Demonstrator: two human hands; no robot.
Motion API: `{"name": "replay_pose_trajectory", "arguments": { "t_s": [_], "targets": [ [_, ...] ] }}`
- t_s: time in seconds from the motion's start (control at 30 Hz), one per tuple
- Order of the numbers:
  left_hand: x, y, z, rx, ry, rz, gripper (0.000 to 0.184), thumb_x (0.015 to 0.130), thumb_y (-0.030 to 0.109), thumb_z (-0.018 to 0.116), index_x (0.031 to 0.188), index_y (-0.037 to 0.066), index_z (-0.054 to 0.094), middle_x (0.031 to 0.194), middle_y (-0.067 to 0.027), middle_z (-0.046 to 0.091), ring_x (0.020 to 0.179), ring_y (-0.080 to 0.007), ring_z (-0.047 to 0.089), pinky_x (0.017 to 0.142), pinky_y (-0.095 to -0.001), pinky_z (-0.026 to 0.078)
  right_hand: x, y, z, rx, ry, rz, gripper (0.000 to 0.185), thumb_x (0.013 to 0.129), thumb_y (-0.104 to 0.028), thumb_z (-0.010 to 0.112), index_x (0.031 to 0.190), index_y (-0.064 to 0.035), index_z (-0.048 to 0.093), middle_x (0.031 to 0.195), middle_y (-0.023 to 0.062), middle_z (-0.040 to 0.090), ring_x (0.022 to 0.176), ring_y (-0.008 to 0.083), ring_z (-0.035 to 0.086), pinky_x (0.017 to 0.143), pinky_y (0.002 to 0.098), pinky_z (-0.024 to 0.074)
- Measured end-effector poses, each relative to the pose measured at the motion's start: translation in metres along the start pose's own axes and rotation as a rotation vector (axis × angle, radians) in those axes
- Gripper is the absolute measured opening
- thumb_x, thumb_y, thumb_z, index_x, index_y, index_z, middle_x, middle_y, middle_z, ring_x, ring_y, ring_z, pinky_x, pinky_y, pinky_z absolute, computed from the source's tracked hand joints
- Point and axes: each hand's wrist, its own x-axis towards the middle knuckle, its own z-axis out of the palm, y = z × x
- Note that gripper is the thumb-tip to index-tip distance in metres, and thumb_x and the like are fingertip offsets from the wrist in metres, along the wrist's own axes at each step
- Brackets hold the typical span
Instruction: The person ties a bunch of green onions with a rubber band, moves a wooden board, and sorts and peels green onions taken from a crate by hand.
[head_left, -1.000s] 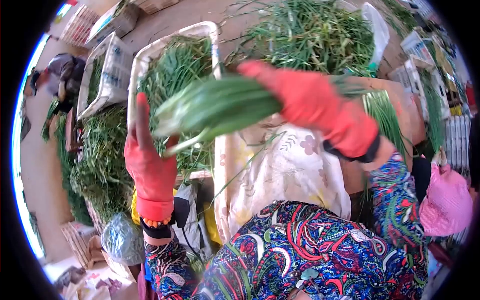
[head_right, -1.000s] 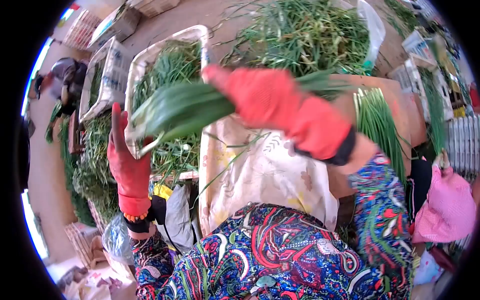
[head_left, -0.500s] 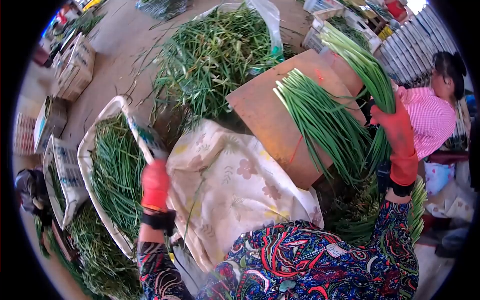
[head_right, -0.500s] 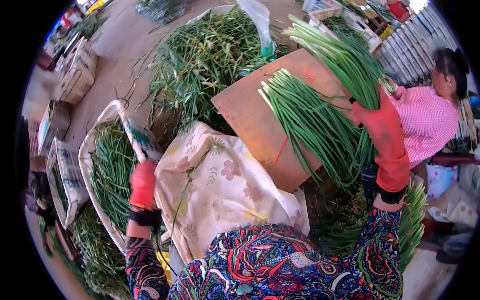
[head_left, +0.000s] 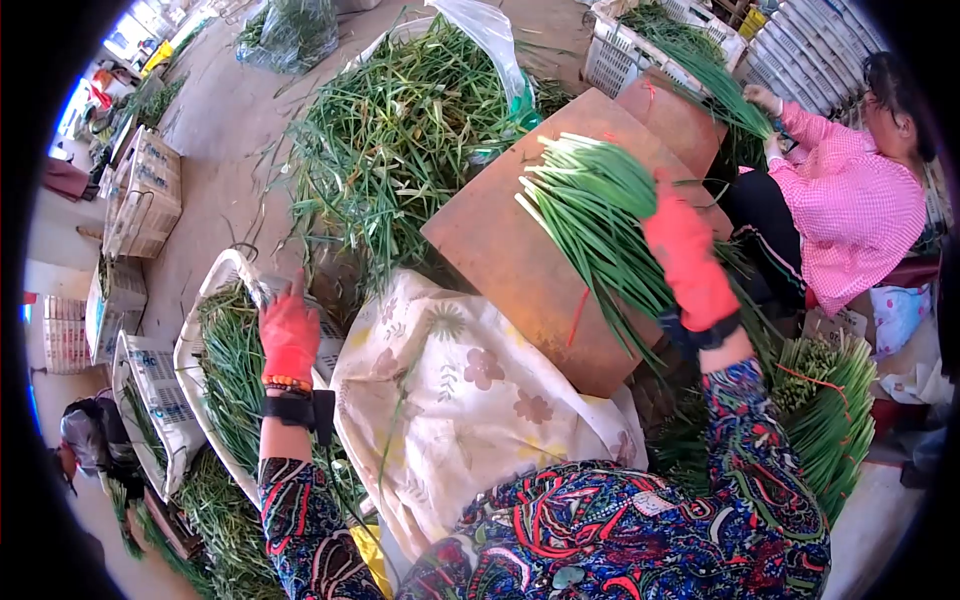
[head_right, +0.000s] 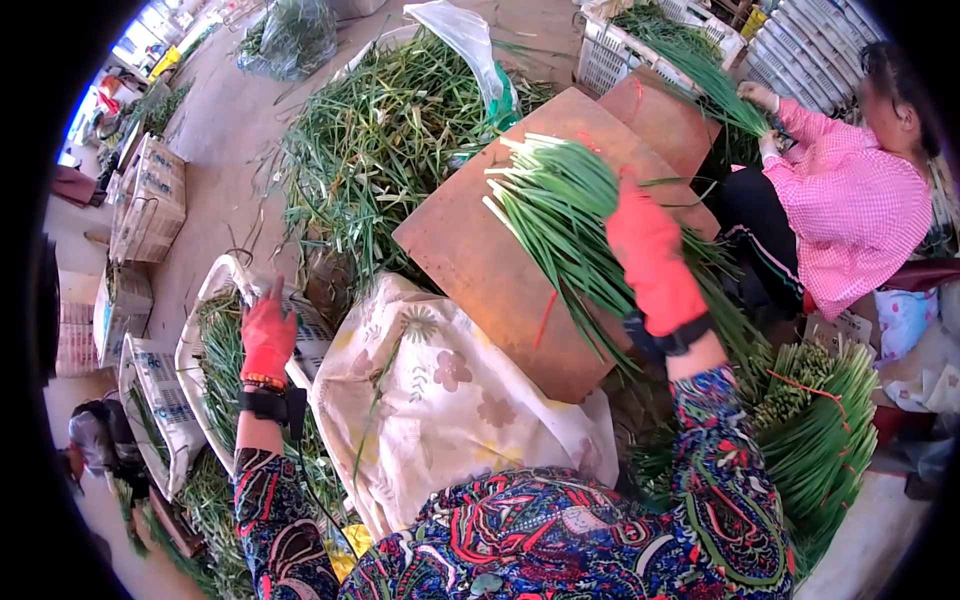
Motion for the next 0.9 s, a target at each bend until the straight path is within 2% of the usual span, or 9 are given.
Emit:
{"name": "replay_pose_trajectory", "arguments": {
  "t_s": [0.27, 0.4, 0.5, 0.6, 0.63, 0.73, 0.77, 0.8, 0.9],
  "targets": [
    [-0.016, -0.007, 0.001, -0.127, -0.038, 0.016, 0.063, 0.074, 0.017, 0.057, 0.132, 0.016, 0.032, 0.125, -0.0086, 0.045, 0.116, -0.0262, 0.041, 0.101, -0.0404, 0.028, 0.001, -0.013, 0.017, -0.085, -0.249, -0.025, 0.094, 0.07, -0.029, 0.061, 0.138, -0.007, 0.0, 0.105, 0.0176, 0.053, 0.091, 0.0294, 0.057, 0.075, 0.038, 0.0474],
    [-0.02, -0.011, 0.011, -0.207, -0.022, 0.009, 0.06, 0.074, 0.017, 0.057, 0.13, 0.015, 0.036, 0.123, -0.0091, 0.047, 0.113, -0.0263, 0.045, 0.098, -0.0402, 0.031, -0.008, 0.016, 0.043, -0.165, 0.179, -0.352, 0.095, 0.064, -0.028, 0.064, 0.138, -0.0053, 0.008, 0.113, 0.0197, 0.05, 0.092, 0.0331, 0.056, 0.079, 0.0393, 0.0454],
    [-0.031, -0.015, 0.011, -0.256, -0.015, -0.023, 0.059, 0.074, 0.017, 0.057, 0.13, 0.015, 0.037, 0.122, -0.0092, 0.048, 0.111, -0.0266, 0.046, 0.098, -0.0387, 0.032, -0.014, 0.006, -0.004, -0.045, -0.24, -0.229, 0.094, 0.062, -0.028, 0.066, 0.137, -0.0046, 0.015, 0.112, 0.0217, 0.051, 0.097, 0.0345, 0.054, 0.081, 0.0399, 0.0437],
    [-0.06, -0.041, 0.033, -0.38, 0.268, 0.129, 0.051, 0.071, 0.016, 0.059, 0.12, 0.01, 0.048, 0.097, -0.0135, 0.061, 0.087, -0.029, 0.058, 0.077, -0.0374, 0.046, -0.025, 0.009, -0.032, -0.128, 0.079, -0.565, 0.064, 0.062, -0.022, 0.067, 0.118, -0.0036, 0.043, 0.097, 0.0215, 0.057, 0.091, 0.0369, 0.054, 0.078, 0.0408, 0.0442],
    [-0.072, -0.052, 0.05, -0.496, 0.448, 0.169, 0.041, 0.07, 0.014, 0.058, 0.11, 0.007, 0.055, 0.084, -0.0137, 0.062, 0.073, -0.0302, 0.059, 0.065, -0.0386, 0.048, -0.046, -0.029, -0.06, 0.153, -0.111, -0.419, 0.06, 0.066, -0.02, 0.065, 0.12, -0.0031, 0.045, 0.097, 0.0218, 0.057, 0.092, 0.0368, 0.054, 0.08, 0.0399, 0.0433],
    [-0.114, -0.066, 0.077, -0.449, 0.292, -0.066, 0.027, 0.072, 0.017, 0.057, 0.098, 0.008, 0.059, 0.072, -0.0122, 0.059, 0.065, -0.0295, 0.057, 0.058, -0.0401, 0.046, -0.053, -0.065, -0.055, 0.65, -0.313, -0.37, 0.045, 0.082, -0.009, 0.053, 0.126, -0.0038, 0.043, 0.106, 0.0115, 0.06, 0.092, 0.0156, 0.058, 0.078, 0.0261, 0.0441],
    [-0.131, -0.062, 0.08, -0.478, 0.393, -0.068, 0.028, 0.073, 0.02, 0.057, 0.098, 0.008, 0.059, 0.072, -0.0127, 0.059, 0.066, -0.0307, 0.057, 0.059, -0.0407, 0.046, -0.058, -0.083, -0.06, 0.72, -0.534, -0.417, 0.043, 0.083, -0.01, 0.052, 0.125, -0.0052, 0.045, 0.103, 0.0103, 0.06, 0.088, 0.0142, 0.058, 0.078, 0.0256, 0.0442],
    [-0.147, -0.059, 0.08, -0.547, 0.226, -0.165, 0.032, 0.074, 0.023, 0.058, 0.102, 0.008, 0.059, 0.077, -0.0139, 0.06, 0.071, -0.0319, 0.058, 0.064, -0.0402, 0.047, -0.063, -0.103, -0.065, 0.769, -0.75, -0.444, 0.041, 0.084, -0.01, 0.051, 0.124, -0.0065, 0.046, 0.1, 0.0092, 0.061, 0.085, 0.0128, 0.059, 0.078, 0.025, 0.0444],
    [-0.196, -0.059, 0.098, -0.799, 0.152, -0.329, 0.036, 0.076, 0.025, 0.056, 0.109, 0.01, 0.056, 0.085, -0.0139, 0.062, 0.077, -0.03, 0.06, 0.069, -0.0372, 0.047, -0.104, -0.183, -0.052, 0.631, -0.959, -0.362, 0.037, 0.087, -0.017, 0.05, 0.124, -0.0122, 0.049, 0.094, 0.0071, 0.062, 0.079, 0.0109, 0.059, 0.078, 0.0242, 0.0447]
  ]
}}
